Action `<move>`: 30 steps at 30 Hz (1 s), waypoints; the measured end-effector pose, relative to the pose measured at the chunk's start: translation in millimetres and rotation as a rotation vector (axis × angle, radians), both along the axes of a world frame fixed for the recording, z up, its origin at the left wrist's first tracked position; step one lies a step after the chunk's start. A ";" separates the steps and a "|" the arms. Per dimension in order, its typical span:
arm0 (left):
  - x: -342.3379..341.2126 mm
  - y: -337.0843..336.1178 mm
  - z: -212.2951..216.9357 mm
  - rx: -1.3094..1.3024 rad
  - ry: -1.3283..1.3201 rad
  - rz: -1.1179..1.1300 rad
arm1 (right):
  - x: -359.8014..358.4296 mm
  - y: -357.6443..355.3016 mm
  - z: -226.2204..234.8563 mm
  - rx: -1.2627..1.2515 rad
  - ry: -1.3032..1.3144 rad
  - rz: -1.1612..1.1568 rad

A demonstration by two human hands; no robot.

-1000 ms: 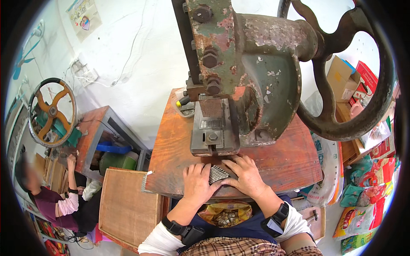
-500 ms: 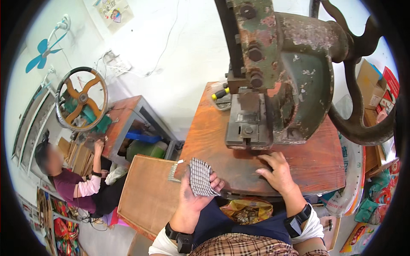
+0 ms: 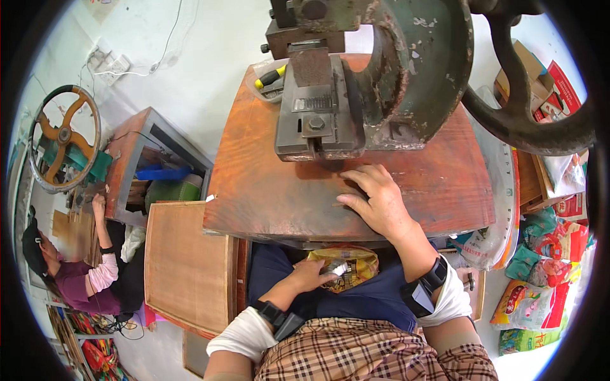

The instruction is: Operating a manual hand-press machine to process small metal components.

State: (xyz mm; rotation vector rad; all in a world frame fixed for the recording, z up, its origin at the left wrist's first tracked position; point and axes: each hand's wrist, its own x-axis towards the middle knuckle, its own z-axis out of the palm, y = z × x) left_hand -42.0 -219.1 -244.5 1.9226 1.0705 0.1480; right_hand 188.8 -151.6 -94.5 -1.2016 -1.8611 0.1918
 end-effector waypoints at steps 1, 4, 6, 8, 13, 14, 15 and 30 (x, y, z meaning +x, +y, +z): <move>-8.5 -4.4 -12.7 0.104 0.160 -0.002 | -3.4 1.9 -0.8 0.000 0.007 0.020; -34.4 8.5 30.7 0.000 0.447 0.224 | 3.3 0.6 -11.6 -0.048 -0.047 -0.030; -98.3 12.7 33.6 0.289 0.193 0.665 | 5.3 -3.8 -6.1 -0.054 -0.095 -0.055; -142.7 34.7 43.9 0.437 0.241 1.136 | 5.8 -6.9 -2.7 -0.075 -0.094 -0.061; -248.9 87.5 -34.0 0.687 0.508 0.947 | -9.9 -6.6 5.5 -0.147 -0.082 -0.038; -243.5 94.4 -33.9 0.684 0.502 0.964 | -8.5 -7.3 6.0 -0.141 -0.093 -0.025; -233.7 100.4 -29.1 0.560 0.534 0.991 | -8.8 -6.6 5.9 -0.165 -0.083 -0.049; -245.1 131.3 1.3 0.104 -0.012 0.966 | -13.0 -0.1 5.1 -0.273 -0.130 -0.104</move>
